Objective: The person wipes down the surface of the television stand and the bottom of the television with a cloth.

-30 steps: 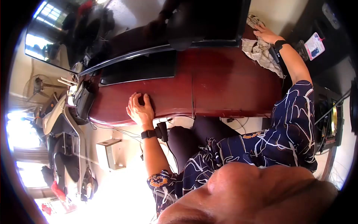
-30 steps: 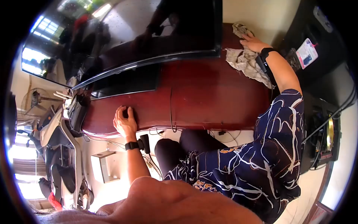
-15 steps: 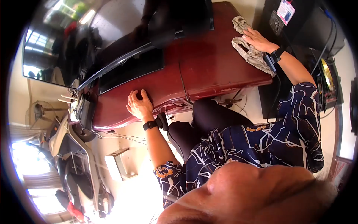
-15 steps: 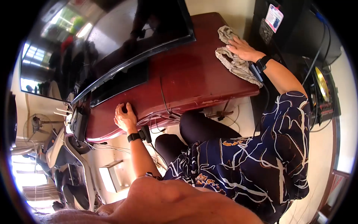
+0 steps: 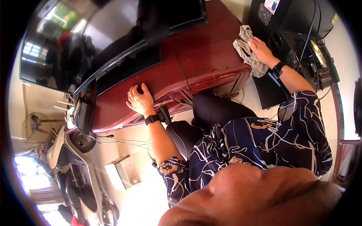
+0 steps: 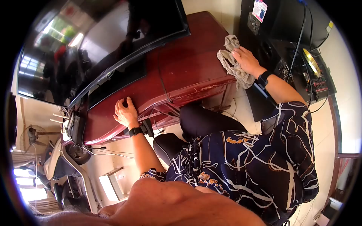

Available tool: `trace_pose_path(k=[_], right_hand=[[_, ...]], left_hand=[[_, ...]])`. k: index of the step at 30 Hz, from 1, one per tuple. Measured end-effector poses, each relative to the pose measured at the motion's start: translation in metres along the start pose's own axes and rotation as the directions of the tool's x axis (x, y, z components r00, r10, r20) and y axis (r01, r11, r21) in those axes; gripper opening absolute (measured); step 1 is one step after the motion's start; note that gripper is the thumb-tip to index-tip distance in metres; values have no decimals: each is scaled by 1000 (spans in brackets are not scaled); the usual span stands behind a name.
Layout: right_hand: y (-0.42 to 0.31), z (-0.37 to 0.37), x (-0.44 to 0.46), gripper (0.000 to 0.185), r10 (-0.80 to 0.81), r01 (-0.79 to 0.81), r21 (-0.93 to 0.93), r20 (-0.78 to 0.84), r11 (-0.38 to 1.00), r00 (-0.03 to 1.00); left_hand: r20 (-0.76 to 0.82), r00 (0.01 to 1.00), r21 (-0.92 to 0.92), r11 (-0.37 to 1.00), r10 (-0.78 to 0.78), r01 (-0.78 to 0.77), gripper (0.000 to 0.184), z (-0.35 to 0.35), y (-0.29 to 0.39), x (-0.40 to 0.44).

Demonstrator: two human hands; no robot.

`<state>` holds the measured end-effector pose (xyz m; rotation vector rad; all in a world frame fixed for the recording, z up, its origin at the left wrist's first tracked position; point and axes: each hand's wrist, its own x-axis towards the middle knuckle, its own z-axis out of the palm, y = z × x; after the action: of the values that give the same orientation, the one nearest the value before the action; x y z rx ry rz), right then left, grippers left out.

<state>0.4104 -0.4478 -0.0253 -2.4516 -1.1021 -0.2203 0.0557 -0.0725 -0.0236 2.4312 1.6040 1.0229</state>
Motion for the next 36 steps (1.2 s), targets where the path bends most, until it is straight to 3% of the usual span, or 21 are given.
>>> trace_pose_path(k=[3,4,5,7,11,13,15,17,20,25,26,27,30,36], right_hand=[[-19,0,-11,47,41,-45,-34,-129,998,991],[-11,8,-11,46,-33,15,-79,-223,997,974],[-10,13,-13,46,-34,17,-80,-221,997,975],[-17,15,-20,42,-58,10,-130,-368,991,928],[-66,5,-35,32,-50,-5,-170,-315,985,948],[-101,3,-43,29,-92,24,-354,-177,935,980],[-110,33,-46,28,-330,249,-285,-283,926,901],[-147,41,-46,29,-445,361,-297,-297,884,845],[-186,66,-32,31,-531,460,-271,-339,845,776],[-243,79,-18,29,-590,538,-269,-181,799,787],[-250,81,-17,26,-608,562,-233,-261,793,750],[-254,87,-15,21,-617,572,-235,-361,786,700],[-253,87,-14,19,-610,569,-228,-381,790,694],[-213,68,-26,18,-687,684,-136,-303,717,661]], left_hand=[[-18,1000,3,1000,8,-8,39,3,-2,1],[-13,1000,4,1000,11,-11,39,2,-2,1],[-8,1000,6,1000,14,-14,39,2,-2,1],[3,1000,5,1000,10,-10,40,0,0,1],[4,1000,10,1000,13,-13,40,0,0,1],[7,1000,10,1000,16,-16,40,1,0,0],[-62,997,47,998,38,-35,39,6,-3,0],[-61,997,48,998,39,-36,39,7,-3,1],[-30,999,29,999,26,-25,39,1,0,0],[-6,1000,0,1000,25,-25,39,1,1,-1],[-4,1000,4,1000,22,-22,38,-1,2,-1],[-7,999,4,999,34,-34,38,-2,4,-1],[23,1000,9,1000,10,-10,38,-4,5,-1],[21,1000,9,1000,15,-15,37,-4,5,-1]])
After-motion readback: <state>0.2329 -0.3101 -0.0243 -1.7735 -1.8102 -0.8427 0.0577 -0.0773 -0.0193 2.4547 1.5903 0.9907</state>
